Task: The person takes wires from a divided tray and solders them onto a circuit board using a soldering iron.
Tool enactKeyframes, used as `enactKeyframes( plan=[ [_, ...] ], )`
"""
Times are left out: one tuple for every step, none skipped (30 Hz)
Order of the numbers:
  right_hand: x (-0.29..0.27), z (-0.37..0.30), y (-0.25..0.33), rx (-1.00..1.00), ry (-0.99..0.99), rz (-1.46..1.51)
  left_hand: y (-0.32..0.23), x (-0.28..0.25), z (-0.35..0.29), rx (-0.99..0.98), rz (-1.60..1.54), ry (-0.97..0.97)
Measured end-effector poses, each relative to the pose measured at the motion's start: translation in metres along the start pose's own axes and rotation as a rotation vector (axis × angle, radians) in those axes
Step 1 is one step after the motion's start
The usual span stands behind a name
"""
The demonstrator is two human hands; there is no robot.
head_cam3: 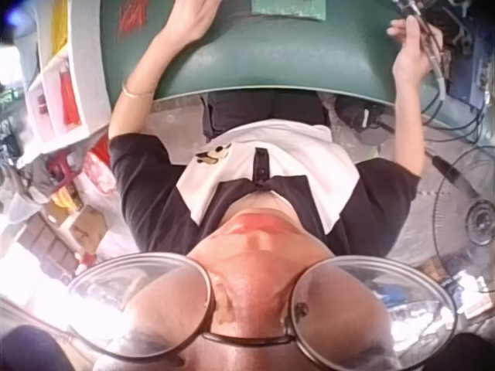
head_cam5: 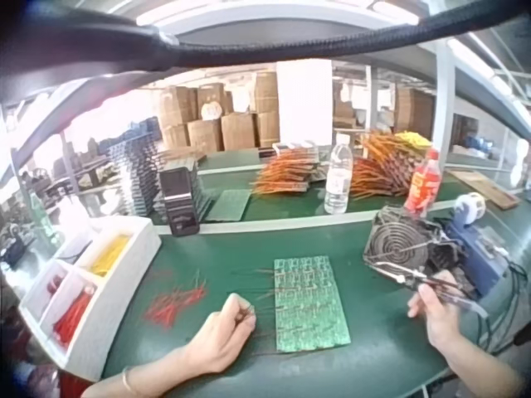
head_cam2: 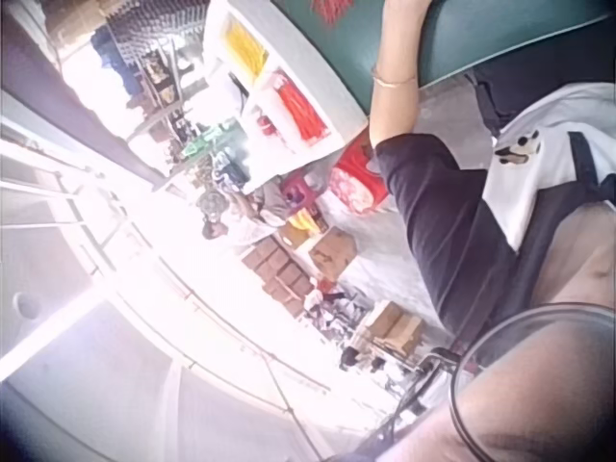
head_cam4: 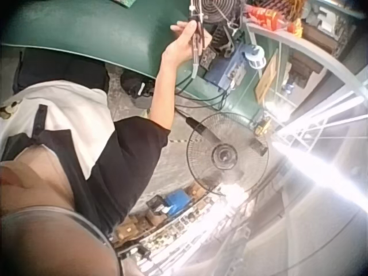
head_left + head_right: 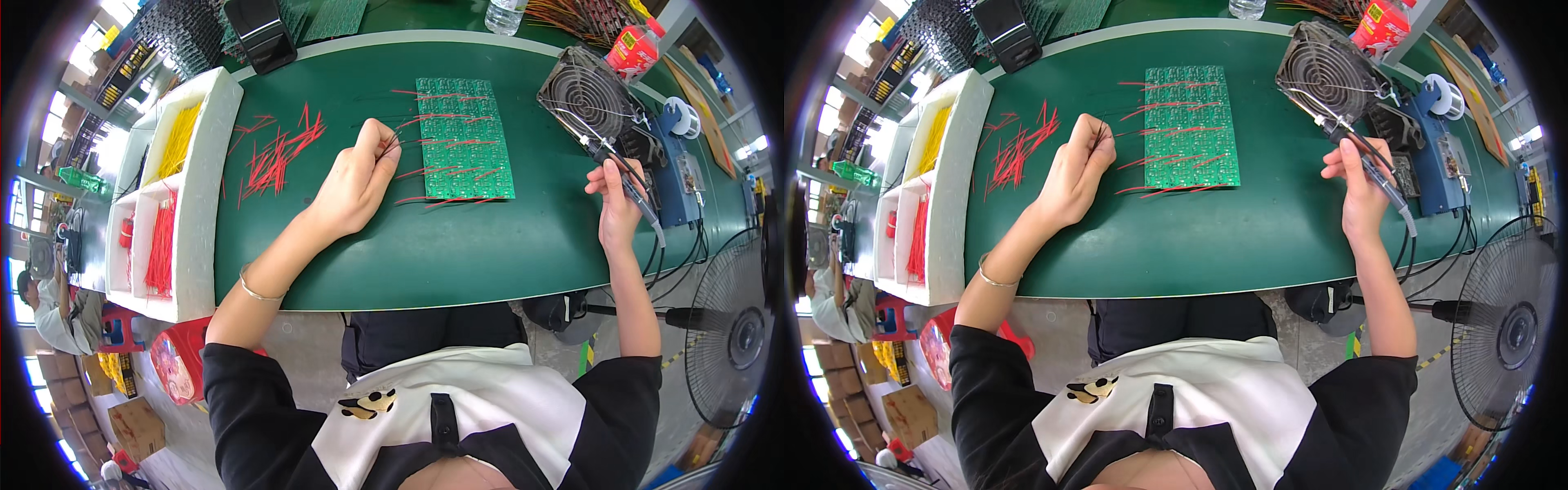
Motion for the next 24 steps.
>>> enactKeyframes(
  plan=[
    [0.000,0.000,0.000,0.002,-0.002,-0.004,0.002,0.001,0.001,0.014,-0.022,0.004],
    [-0.001,0.000,0.000,0.001,-0.007,-0.006,0.002,0.002,0.002,0.028,-0.046,0.010],
    [-0.002,-0.001,0.001,0.002,-0.014,-0.011,0.001,0.003,0.004,0.031,-0.047,0.013],
    [-0.002,-0.001,0.000,0.003,-0.020,-0.016,0.002,0.004,0.005,0.003,0.010,0.018],
    [-0.002,-0.001,0.001,0.002,-0.021,-0.017,0.003,0.005,0.005,-0.027,0.067,0.021],
    [-0.002,-0.001,0.001,0.000,-0.023,-0.023,0.004,0.006,0.006,-0.026,0.067,0.021],
    [-0.001,-0.001,0.001,-0.002,-0.025,-0.030,0.003,0.004,0.006,-0.011,0.080,-0.007],
    [-0.002,-0.001,0.000,-0.002,-0.025,-0.031,0.002,0.002,0.007,0.003,0.093,-0.033],
    [-0.003,-0.001,-0.001,-0.004,-0.031,-0.043,0.003,0.002,0.007,0.003,0.091,-0.034],
    [-0.005,0.000,-0.002,-0.005,-0.037,-0.055,0.005,0.003,0.008,-0.017,0.075,-0.029],
    [-0.005,0.000,-0.002,-0.005,-0.036,-0.055,0.008,0.003,0.008,-0.037,0.060,-0.025],
    [-0.005,0.000,-0.003,-0.004,-0.039,-0.048,0.008,0.002,0.008,-0.038,0.060,-0.026],
    [-0.006,0.001,-0.003,-0.002,-0.042,-0.042,0.010,0.001,0.007,-0.053,0.054,-0.035],
    [-0.005,0.001,-0.003,-0.002,-0.041,-0.043,0.012,0.000,0.006,-0.069,0.048,-0.043],
    [-0.005,0.000,-0.003,-0.002,-0.042,-0.039,0.014,-0.002,0.006,-0.069,0.046,-0.044],
    [-0.005,0.000,-0.002,-0.002,-0.043,-0.035,0.017,-0.004,0.006,-0.088,0.011,-0.034],
    [-0.004,0.000,-0.001,-0.003,-0.041,-0.035,0.020,-0.005,0.006,-0.107,-0.023,-0.026],
    [-0.004,0.000,0.000,-0.003,-0.040,-0.039,0.022,-0.005,0.006,-0.106,-0.023,-0.028],
    [-0.003,-0.001,0.001,-0.003,-0.040,-0.043,0.029,-0.003,0.005,-0.162,-0.117,-0.036],
    [-0.003,-0.001,0.002,-0.004,-0.038,-0.042,0.036,-0.002,0.004,-0.218,-0.210,-0.043],
    [-0.002,-0.003,0.002,-0.006,-0.039,-0.035,0.035,-0.002,0.004,-0.217,-0.209,-0.045],
    [-0.001,-0.004,0.003,-0.009,-0.039,-0.027,0.039,-0.001,0.005,-0.259,-0.192,-0.035],
    [0.001,-0.006,0.005,-0.009,-0.039,-0.026,0.042,0.001,0.005,-0.301,-0.176,-0.023],
    [0.008,-0.008,0.009,-0.016,-0.007,-0.027,0.041,0.003,0.006,-0.302,-0.175,-0.024]
  ],
)
Point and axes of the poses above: each hand's wrist, its own z-axis towards the middle knuckle, its own x-axis out of the palm, y = z × x, the point moved 10 cm from there along z, towards the middle knuckle, and after that the axes turned 15 degrees about -z, right-handed, at the moved point
